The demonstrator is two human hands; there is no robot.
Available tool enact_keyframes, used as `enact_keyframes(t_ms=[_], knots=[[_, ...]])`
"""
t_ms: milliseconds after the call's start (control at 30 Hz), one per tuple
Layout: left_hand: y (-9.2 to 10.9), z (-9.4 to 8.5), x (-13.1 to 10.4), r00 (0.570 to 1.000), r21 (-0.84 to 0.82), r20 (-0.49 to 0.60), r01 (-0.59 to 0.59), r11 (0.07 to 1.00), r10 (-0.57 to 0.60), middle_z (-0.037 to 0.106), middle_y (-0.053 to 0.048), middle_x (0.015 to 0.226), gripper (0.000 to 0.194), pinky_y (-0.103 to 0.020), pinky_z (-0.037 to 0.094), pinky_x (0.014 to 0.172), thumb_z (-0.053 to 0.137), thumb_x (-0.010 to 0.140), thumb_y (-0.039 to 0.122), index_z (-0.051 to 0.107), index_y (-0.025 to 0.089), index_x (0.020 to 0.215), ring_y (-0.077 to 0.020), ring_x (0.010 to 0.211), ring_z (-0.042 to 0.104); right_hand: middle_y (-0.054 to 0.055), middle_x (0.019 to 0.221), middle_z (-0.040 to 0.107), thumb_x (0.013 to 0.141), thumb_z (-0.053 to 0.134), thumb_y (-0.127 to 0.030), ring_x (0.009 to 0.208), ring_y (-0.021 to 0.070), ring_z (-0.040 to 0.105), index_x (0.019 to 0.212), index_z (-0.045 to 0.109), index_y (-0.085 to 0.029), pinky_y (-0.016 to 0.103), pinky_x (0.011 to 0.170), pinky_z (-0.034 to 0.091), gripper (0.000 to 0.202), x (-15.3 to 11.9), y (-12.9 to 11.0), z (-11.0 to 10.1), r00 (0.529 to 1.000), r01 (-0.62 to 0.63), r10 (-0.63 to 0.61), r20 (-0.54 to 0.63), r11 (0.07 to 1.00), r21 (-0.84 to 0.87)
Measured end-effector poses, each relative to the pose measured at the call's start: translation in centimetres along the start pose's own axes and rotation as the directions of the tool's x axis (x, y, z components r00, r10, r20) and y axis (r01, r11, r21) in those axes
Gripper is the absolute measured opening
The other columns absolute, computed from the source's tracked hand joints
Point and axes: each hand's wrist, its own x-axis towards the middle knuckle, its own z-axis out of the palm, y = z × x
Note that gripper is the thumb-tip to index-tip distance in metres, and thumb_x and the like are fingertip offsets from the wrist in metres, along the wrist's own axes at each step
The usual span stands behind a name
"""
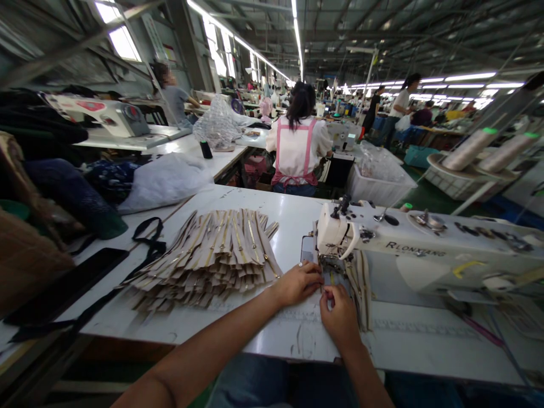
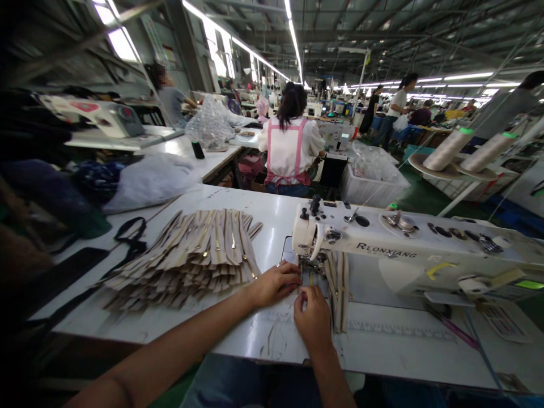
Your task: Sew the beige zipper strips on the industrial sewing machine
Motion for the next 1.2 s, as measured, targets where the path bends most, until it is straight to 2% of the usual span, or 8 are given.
enact_keyframes(t_ms=[367, 600, 767, 1067, 1200], knots=[[0.1, 0.3, -0.2, 1.0, 0.013, -0.024, 0.005, 1.0, -0.004, 0.056, -0.009, 0.118, 0.019, -0.034, 0.045, 0.096, 0.052, 0.094, 0.023, 0.066, 0.019, 0.105, -0.0228, 0.109, 0.052, 0.002, 0.072, 0.06, 0.085, 0.049, -0.016, 0.066, 0.0153, 0.058, 0.081, 0.063, -0.018, 0.027, 0.064, 0.044, 0.015, -0.2, 0.3, 0.0, 0.999, 0.032, -0.032, -0.004, 0.999, 0.033], [0.1, 0.4, -0.2, 0.999, 0.011, -0.032, -0.001, 1.0, 0.001, 0.056, -0.01, 0.118, 0.019, -0.034, 0.046, 0.094, 0.053, 0.092, 0.02, 0.068, 0.019, 0.103, -0.0224, 0.107, 0.054, 0.002, 0.073, 0.06, 0.086, 0.048, -0.015, 0.071, 0.0163, 0.059, 0.082, 0.063, -0.019, 0.027, 0.069, 0.044, 0.016, -0.2, 0.4, -0.2, 0.996, 0.074, -0.072, 0.058, 0.997, -0.027], [0.2, 0.6, -0.3, 0.999, 0.041, -0.047, 0.011, 0.999, -0.009, 0.057, -0.009, 0.108, 0.021, -0.032, 0.048, 0.089, 0.054, 0.089, 0.018, 0.069, 0.019, 0.105, -0.0208, 0.099, 0.056, 0.003, 0.077, 0.061, 0.086, 0.048, -0.016, 0.073, 0.0164, 0.06, 0.084, 0.064, -0.018, 0.027, 0.07, 0.044, 0.016, -0.2, 0.0, -0.4, 0.996, 0.071, -0.067, 0.059, 0.995, -0.071], [0.2, 0.6, -0.2, 0.998, 0.11, -0.065, 0.011, 0.994, -0.004, 0.065, -0.008, 0.101, 0.025, -0.034, 0.049, 0.089, 0.048, 0.095, 0.024, 0.068, 0.019, 0.11, -0.0209, 0.098, 0.058, 0.006, 0.079, 0.065, 0.084, 0.05, -0.015, 0.077, 0.0197, 0.062, 0.08, 0.066, -0.019, 0.029, 0.071, 0.044, 0.017, 1.8, -1.0, -1.1, 0.992, 0.069, -0.042, 0.121, 0.971, -0.228], [0.3, 0.7, -0.1, 0.997, 0.137, -0.072, 0.03, 0.99, -0.02, 0.066, -0.008, 0.102, 0.027, -0.036, 0.048, 0.091, 0.045, 0.096, 0.025, 0.067, 0.019, 0.11, -0.0214, 0.099, 0.058, 0.006, 0.078, 0.069, 0.083, 0.051, -0.015, 0.076, 0.0192, 0.065, 0.082, 0.068, -0.019, 0.028, 0.07, 0.044, 0.018, 3.0, -0.9, -1.0, 0.989, 0.068, -0.034, 0.144, 0.968, -0.241]])
